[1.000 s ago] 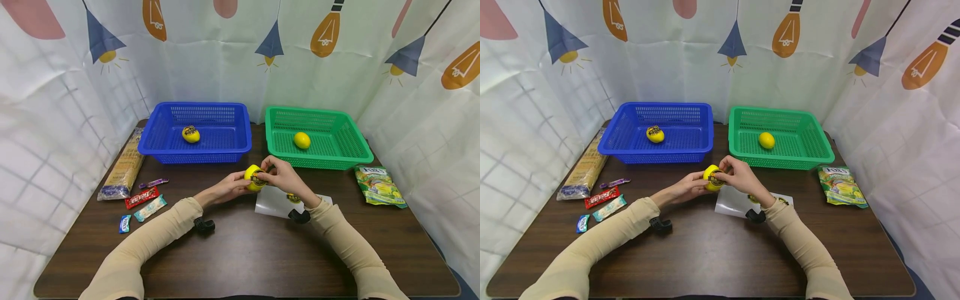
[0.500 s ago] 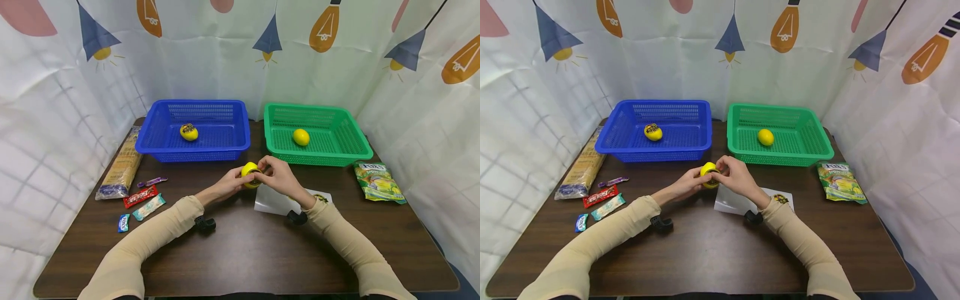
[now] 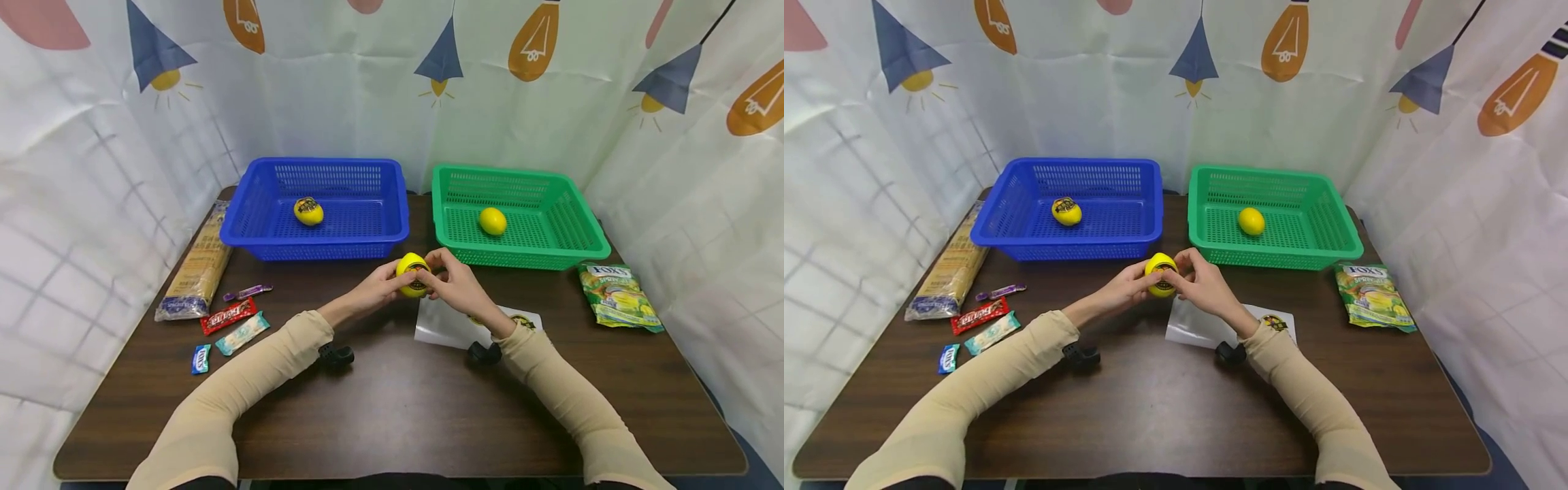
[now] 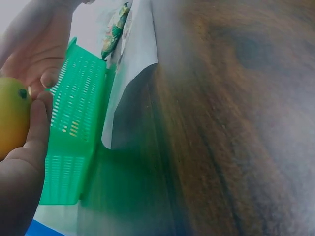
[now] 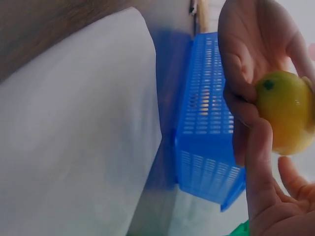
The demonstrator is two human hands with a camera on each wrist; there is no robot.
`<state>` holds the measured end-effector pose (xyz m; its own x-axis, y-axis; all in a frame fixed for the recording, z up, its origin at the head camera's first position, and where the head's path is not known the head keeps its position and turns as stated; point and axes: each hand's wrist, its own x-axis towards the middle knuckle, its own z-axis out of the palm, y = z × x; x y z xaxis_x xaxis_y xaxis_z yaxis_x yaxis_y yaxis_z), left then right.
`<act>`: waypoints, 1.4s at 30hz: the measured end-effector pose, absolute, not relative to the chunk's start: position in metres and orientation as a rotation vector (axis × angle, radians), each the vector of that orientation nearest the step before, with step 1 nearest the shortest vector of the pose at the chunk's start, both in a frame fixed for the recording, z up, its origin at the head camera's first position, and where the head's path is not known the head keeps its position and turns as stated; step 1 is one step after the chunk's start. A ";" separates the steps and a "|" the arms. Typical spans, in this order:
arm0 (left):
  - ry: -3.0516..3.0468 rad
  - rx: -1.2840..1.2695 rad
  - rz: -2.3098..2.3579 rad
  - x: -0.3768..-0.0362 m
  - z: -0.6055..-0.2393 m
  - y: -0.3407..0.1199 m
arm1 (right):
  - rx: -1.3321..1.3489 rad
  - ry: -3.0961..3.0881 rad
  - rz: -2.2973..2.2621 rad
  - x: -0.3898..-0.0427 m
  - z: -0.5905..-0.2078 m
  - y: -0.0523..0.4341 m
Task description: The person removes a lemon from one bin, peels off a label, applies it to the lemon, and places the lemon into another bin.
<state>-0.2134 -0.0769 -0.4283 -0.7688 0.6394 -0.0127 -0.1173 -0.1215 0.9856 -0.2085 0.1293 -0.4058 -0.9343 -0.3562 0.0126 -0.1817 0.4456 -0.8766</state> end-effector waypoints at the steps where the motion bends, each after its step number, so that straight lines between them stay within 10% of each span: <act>1: 1.652 0.586 1.931 -0.213 -0.427 -0.077 | -0.464 2.501 -1.490 -0.209 -0.406 0.128; 42: 1.575 0.632 1.841 -0.202 -0.434 -0.080 | -0.671 2.414 -1.211 -0.215 -0.396 0.130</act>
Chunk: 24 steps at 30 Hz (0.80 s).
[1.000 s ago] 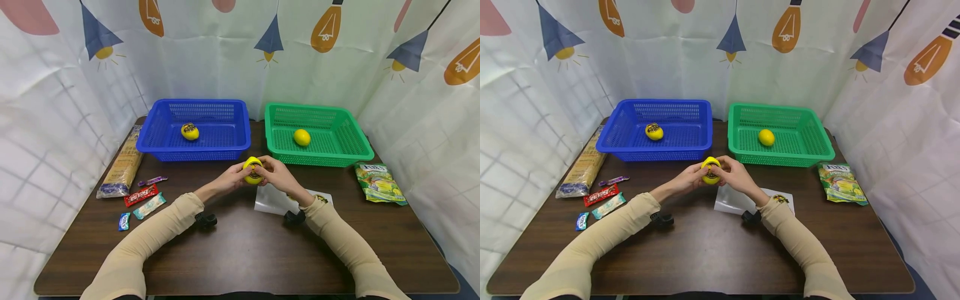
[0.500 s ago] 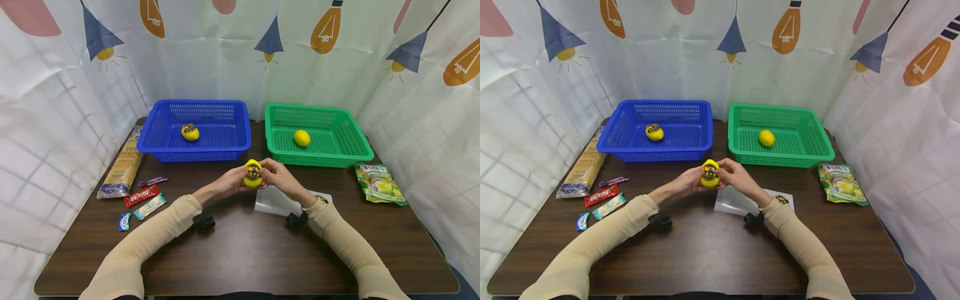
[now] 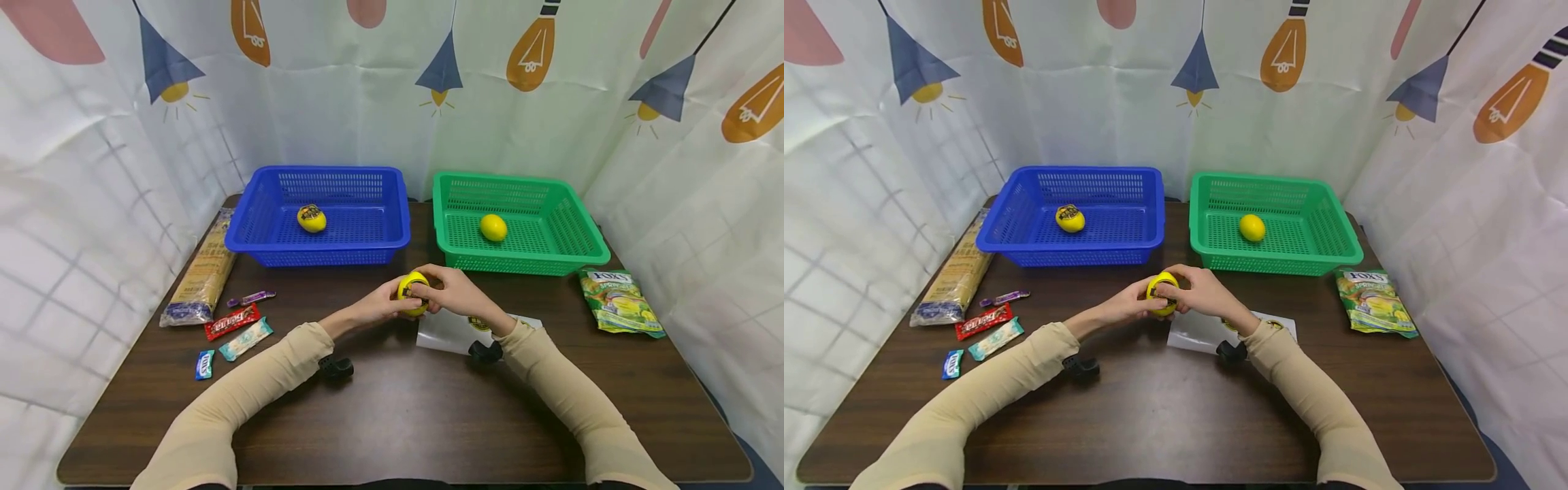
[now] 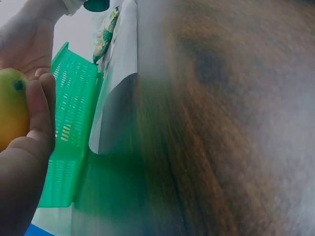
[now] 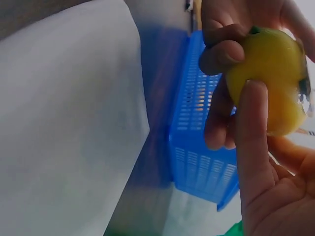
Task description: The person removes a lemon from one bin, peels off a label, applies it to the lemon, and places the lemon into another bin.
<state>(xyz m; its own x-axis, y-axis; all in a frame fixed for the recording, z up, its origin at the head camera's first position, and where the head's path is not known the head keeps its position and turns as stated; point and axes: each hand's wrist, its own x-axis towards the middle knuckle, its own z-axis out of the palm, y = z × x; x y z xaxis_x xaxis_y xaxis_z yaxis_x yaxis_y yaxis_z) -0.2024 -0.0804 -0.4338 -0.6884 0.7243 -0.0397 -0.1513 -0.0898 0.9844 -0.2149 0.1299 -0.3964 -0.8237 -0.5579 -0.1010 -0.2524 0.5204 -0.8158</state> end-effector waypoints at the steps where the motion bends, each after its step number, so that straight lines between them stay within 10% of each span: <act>1: 1.597 0.642 1.824 -0.202 -0.435 -0.080 | -0.678 2.436 -1.186 -0.214 -0.396 0.129; 24: 1.908 0.750 1.560 -0.201 -0.437 -0.087 | -0.676 2.440 -1.199 -0.219 -0.403 0.126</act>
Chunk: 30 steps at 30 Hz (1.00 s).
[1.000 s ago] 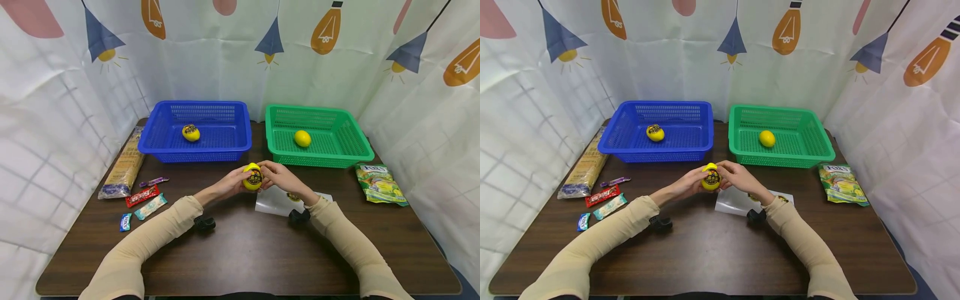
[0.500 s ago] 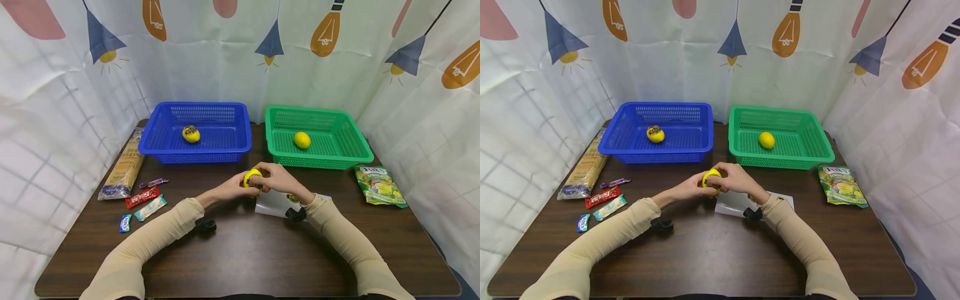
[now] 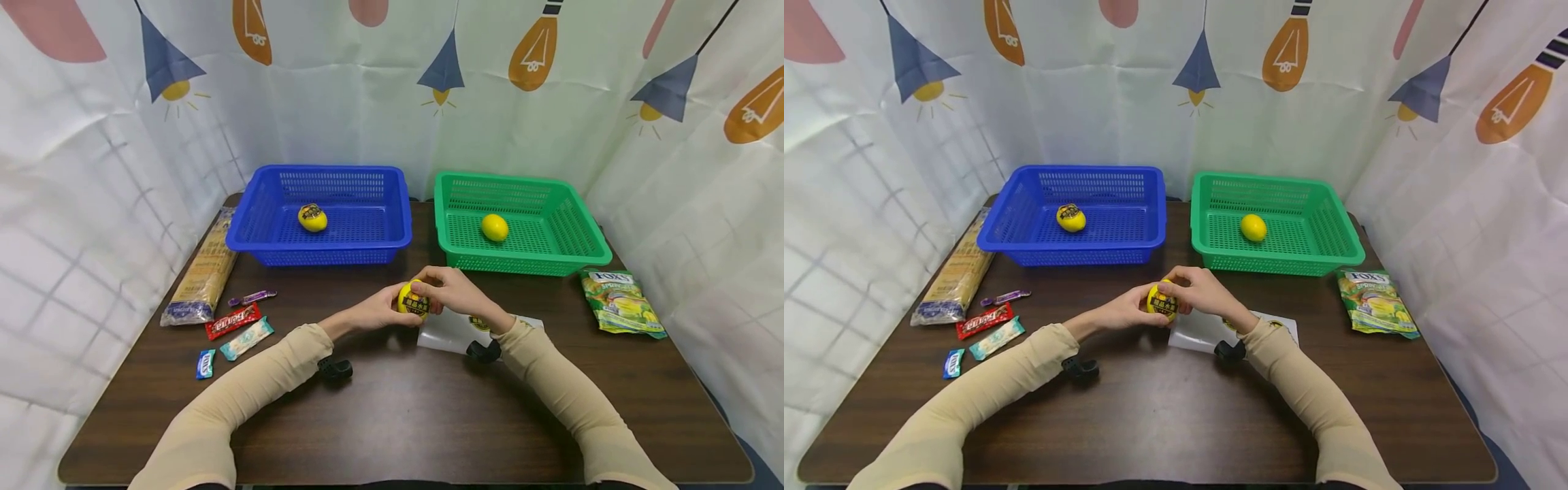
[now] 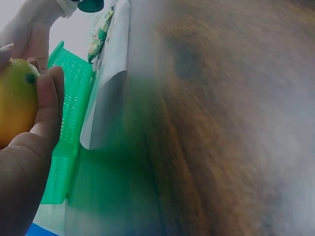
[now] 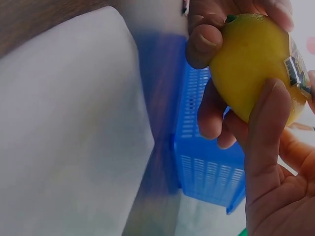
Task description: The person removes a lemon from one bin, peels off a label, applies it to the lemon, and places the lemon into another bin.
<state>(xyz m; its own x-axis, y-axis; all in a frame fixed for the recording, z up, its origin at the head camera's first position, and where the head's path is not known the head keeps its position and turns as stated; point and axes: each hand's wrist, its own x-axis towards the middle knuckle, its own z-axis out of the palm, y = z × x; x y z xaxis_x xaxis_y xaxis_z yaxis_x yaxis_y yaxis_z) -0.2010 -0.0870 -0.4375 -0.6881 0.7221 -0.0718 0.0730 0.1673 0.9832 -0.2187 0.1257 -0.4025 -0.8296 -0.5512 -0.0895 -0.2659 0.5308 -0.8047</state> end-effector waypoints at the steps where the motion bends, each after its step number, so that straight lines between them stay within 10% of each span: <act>1: 1.913 0.748 1.556 -0.201 -0.438 -0.088 | -0.682 2.433 -1.206 -0.218 -0.403 0.126; 30: 1.813 0.736 1.847 -0.217 -0.412 -0.102 | -0.552 2.348 -1.535 -0.232 -0.386 0.127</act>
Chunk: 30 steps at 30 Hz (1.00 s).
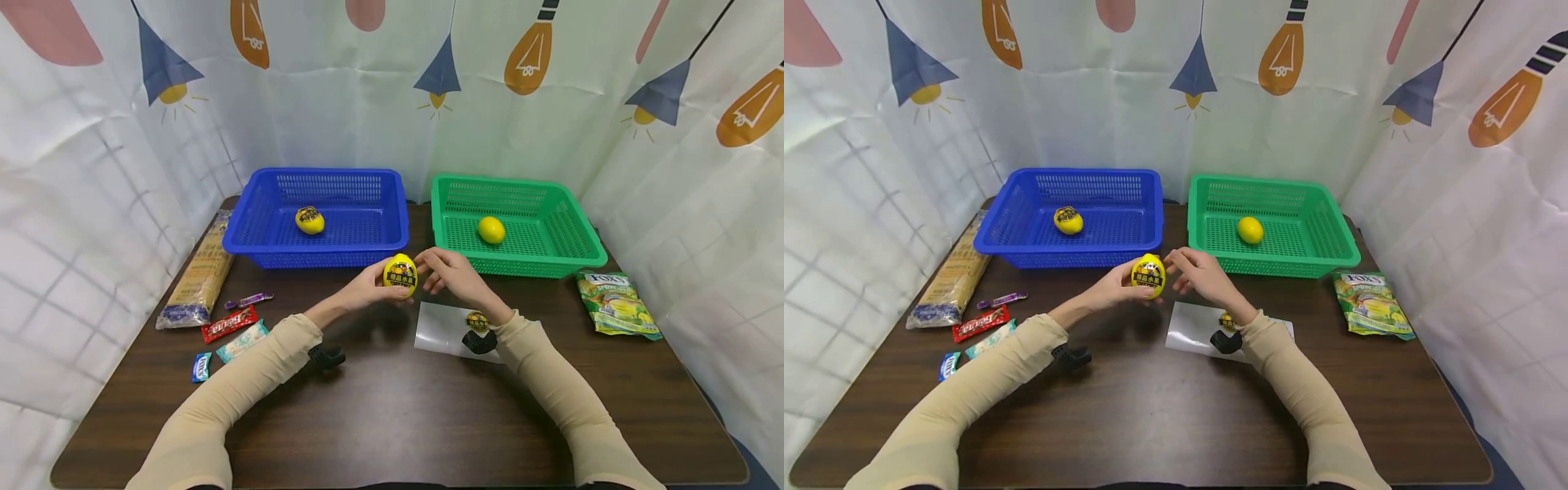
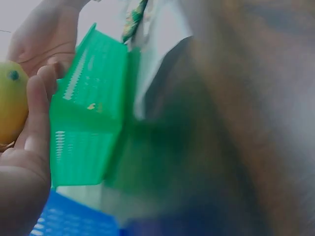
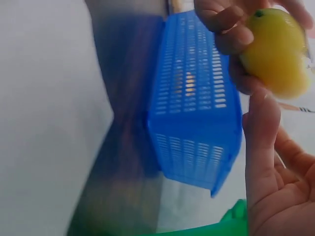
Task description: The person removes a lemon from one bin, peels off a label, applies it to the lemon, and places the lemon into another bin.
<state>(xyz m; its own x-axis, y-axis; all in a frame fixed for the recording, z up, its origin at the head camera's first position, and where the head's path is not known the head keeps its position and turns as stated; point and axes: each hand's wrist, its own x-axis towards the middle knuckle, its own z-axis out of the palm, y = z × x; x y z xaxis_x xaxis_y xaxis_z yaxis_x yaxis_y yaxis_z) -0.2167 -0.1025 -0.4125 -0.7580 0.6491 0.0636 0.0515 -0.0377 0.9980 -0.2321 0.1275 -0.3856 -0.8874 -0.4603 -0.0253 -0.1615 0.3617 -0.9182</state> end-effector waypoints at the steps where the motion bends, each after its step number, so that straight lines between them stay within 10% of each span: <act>1: 1.830 0.732 1.849 -0.218 -0.408 -0.105 | -0.543 2.339 -1.548 -0.234 -0.384 0.127; 19: 1.984 0.586 2.080 -0.282 -0.325 -0.127 | -0.344 2.526 -1.385 -0.282 -0.367 0.097; 30: 2.082 0.081 2.146 -0.350 -0.320 -0.156 | -0.209 2.429 -1.570 -0.282 -0.378 0.076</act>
